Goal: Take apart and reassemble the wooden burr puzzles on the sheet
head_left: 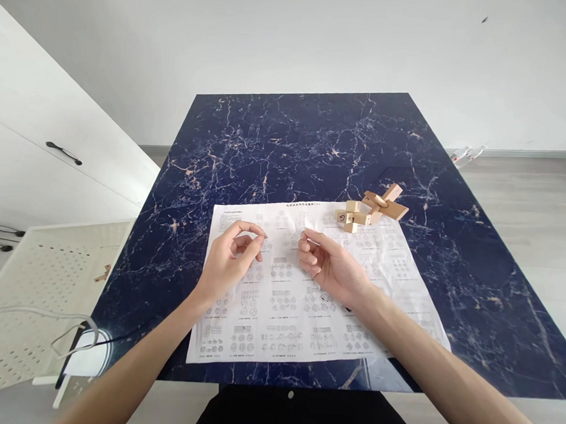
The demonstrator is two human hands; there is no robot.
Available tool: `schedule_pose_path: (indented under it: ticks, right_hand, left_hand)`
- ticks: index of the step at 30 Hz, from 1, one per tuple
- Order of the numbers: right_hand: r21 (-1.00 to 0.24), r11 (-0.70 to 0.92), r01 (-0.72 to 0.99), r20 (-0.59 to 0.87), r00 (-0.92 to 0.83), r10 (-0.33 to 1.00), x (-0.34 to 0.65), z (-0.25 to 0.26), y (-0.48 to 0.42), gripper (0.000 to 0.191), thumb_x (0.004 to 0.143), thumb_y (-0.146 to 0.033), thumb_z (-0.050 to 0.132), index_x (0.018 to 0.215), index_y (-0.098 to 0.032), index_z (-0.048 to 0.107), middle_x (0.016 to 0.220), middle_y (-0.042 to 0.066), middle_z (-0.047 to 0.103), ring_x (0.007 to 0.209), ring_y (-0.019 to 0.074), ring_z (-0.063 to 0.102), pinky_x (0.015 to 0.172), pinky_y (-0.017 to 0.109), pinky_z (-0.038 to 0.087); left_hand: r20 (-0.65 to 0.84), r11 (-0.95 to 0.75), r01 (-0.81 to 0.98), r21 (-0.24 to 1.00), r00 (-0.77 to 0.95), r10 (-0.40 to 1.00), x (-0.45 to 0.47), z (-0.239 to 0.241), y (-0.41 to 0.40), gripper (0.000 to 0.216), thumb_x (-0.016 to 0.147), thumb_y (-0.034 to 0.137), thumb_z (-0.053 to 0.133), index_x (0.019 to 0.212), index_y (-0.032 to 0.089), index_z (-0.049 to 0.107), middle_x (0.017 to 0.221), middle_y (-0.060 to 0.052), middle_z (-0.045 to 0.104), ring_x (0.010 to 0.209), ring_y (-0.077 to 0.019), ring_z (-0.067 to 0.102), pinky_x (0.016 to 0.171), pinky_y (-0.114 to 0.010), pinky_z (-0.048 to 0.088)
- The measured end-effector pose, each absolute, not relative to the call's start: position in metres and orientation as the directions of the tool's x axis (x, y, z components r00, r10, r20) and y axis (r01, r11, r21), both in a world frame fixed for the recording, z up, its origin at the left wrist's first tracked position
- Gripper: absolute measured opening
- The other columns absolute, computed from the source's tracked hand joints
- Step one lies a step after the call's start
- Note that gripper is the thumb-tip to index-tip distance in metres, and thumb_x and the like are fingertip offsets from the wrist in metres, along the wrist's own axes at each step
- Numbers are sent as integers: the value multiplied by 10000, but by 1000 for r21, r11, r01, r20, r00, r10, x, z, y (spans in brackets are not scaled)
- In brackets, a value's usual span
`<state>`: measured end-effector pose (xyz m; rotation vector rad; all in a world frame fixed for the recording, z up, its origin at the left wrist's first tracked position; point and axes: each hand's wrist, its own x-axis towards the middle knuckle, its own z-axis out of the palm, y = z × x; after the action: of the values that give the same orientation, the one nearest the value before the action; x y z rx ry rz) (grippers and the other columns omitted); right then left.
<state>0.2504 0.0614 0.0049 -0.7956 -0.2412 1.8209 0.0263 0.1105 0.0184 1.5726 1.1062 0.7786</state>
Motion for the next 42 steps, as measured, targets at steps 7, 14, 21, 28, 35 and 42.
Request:
schedule_pose_path:
  ticks: [7, 14, 21, 28, 35, 42]
  right_hand:
    - [-515, -390, -763, -411, -179, 894, 250, 9, 61, 329, 803, -333, 967, 831, -184, 675, 724, -46, 613, 555, 65, 469, 466, 190, 392]
    - [-500, -274, -822, -362, -89, 928, 256, 16, 63, 379, 770, -424, 961, 808, -218, 645, 684, -67, 497, 523, 73, 348, 436, 231, 294]
    - [-838, 27, -546, -160, 291, 943, 283, 30, 65, 298, 908, -489, 743, 762, -276, 594, 672, -49, 423, 518, 129, 328, 475, 321, 267]
    - [-820, 228, 525, 554, 627, 549, 302, 23, 70, 248, 1082, -372, 520, 866, -275, 594, 997, 67, 641, 1034, 259, 650, 987, 494, 557]
    - [-797, 20, 604, 456, 580, 674, 321, 1, 77, 233, 1050, -283, 555, 1261, -248, 649, 1523, 175, 444, 1123, 266, 694, 954, 518, 611]
    - [-732, -63, 678, 468, 568, 677, 333, -13, 83, 231, 1028, -247, 558, 1178, -236, 734, 1407, 161, 628, 1347, 351, 536, 1070, 580, 508]
  left_hand:
    - [-44, -61, 267, 962, 370, 928, 27, 19, 111, 184, 1042, 409, 712, 1053, 228, 684, 934, -27, 732, 709, -150, 696, 619, -272, 530]
    - [-53, -48, 266, 963, 360, 932, 26, 20, 110, 184, 1039, 418, 716, 1052, 236, 694, 919, -33, 730, 713, -161, 692, 593, -276, 505]
    - [-48, -48, 255, 966, 358, 933, 24, 19, 110, 195, 1033, 426, 722, 1051, 234, 697, 897, -37, 721, 716, -169, 701, 555, -267, 495]
    - [-64, -35, 260, 965, 365, 929, 25, 20, 108, 188, 1032, 420, 722, 1049, 236, 690, 915, -30, 714, 723, -158, 695, 583, -265, 516]
    - [-63, -40, 267, 963, 364, 929, 25, 21, 108, 217, 1026, 443, 727, 1048, 230, 688, 963, -46, 734, 732, -167, 713, 579, -268, 524]
    - [-60, -38, 256, 966, 362, 930, 25, 20, 107, 207, 1028, 437, 727, 1049, 235, 687, 922, -42, 733, 729, -171, 709, 556, -266, 504]
